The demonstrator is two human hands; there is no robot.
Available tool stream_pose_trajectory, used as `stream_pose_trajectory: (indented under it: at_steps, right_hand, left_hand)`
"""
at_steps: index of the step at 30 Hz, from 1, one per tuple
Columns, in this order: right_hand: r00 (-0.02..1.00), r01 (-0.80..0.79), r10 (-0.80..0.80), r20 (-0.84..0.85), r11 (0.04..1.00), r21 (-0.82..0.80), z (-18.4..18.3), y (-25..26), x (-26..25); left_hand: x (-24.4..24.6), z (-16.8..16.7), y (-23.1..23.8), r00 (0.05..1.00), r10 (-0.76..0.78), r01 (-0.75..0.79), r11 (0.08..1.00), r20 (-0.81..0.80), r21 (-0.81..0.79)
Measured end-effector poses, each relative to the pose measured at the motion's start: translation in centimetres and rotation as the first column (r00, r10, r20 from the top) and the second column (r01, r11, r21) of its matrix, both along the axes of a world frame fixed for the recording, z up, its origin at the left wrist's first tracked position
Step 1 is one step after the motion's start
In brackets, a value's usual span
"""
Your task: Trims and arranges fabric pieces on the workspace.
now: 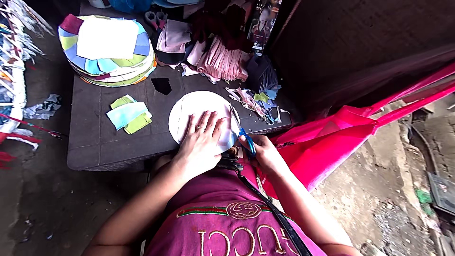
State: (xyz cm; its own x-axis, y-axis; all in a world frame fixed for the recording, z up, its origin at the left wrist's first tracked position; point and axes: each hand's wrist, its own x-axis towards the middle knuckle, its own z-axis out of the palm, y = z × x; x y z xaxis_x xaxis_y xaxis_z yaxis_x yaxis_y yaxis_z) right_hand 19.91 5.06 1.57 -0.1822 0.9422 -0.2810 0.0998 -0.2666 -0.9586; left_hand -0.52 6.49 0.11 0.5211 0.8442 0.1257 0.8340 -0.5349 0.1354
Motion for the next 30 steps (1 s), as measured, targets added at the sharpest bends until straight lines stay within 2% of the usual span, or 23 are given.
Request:
stream_pose_trajectory:
  at_steps: [2,5,7,10,12,16,19,21,23,26,28,30]
  right_hand:
    - [0.998,0.036,-0.038,0.048,0.999,0.031,-0.4,0.4,0.3]
    - [0.976,0.088,-0.118,0.181,0.982,0.168,-0.9,0.2,1.2]
    - [0.982,0.023,-0.058,0.177,0.98,0.195,-0.7,-0.6,1.6]
    - [0.99,-0.099,0.089,0.107,0.991,0.09,-0.7,-1.6,2.1]
    - [0.998,-0.03,0.027,0.051,0.998,0.047,-1.6,-1.7,2.5]
    - [0.982,0.19,-0.189,-0.02,0.979,0.078,-2.0,-1.3,3.8]
    - [0.981,0.196,-0.194,-0.027,0.972,0.133,-1.4,-1.4,4.1]
    - [0.978,0.188,-0.204,0.05,0.955,0.228,-1.3,-1.2,4.0]
    - [0.943,0.137,-0.235,0.238,0.921,0.365,-1.3,-0.7,4.2]
    - [0.747,-0.027,-0.338,0.572,0.844,0.535,-0.8,0.3,4.3]
    - [0.637,-0.075,-0.359,0.682,0.852,0.518,0.4,1.1,3.9]
    - [0.575,-0.113,-0.338,0.745,0.869,0.481,1.1,2.4,3.8]
  left_hand:
    - [0.0,0.0,0.0,1.0,-0.007,0.007,1.0,-0.003,0.005]
    - [-0.2,0.0,0.0,1.0,-0.023,0.023,1.0,-0.007,0.012]
    - [-0.3,0.4,0.1,0.999,-0.033,0.032,0.999,-0.017,-0.022]
    - [-0.7,0.5,0.2,0.996,-0.088,0.087,0.996,-0.016,-0.011]
    - [-1.1,0.7,0.4,0.992,-0.117,0.115,0.993,-0.053,-0.032]
    - [-2.7,1.1,1.6,0.974,-0.209,0.204,0.977,-0.087,-0.065]
    - [-4.4,1.4,3.1,0.954,-0.297,0.298,0.954,-0.048,0.025]
    - [-5.5,2.0,4.1,0.928,-0.365,0.37,0.926,-0.076,0.073]
    - [-6.4,2.5,4.4,0.894,-0.433,0.448,0.879,-0.119,0.165]
    - [-7.4,2.3,3.9,0.848,-0.511,0.525,0.778,-0.138,0.345]
    - [-7.8,1.8,3.1,0.86,-0.497,0.498,0.764,-0.118,0.411]
    - [-8.0,1.4,1.9,0.914,-0.401,0.386,0.811,-0.062,0.44]
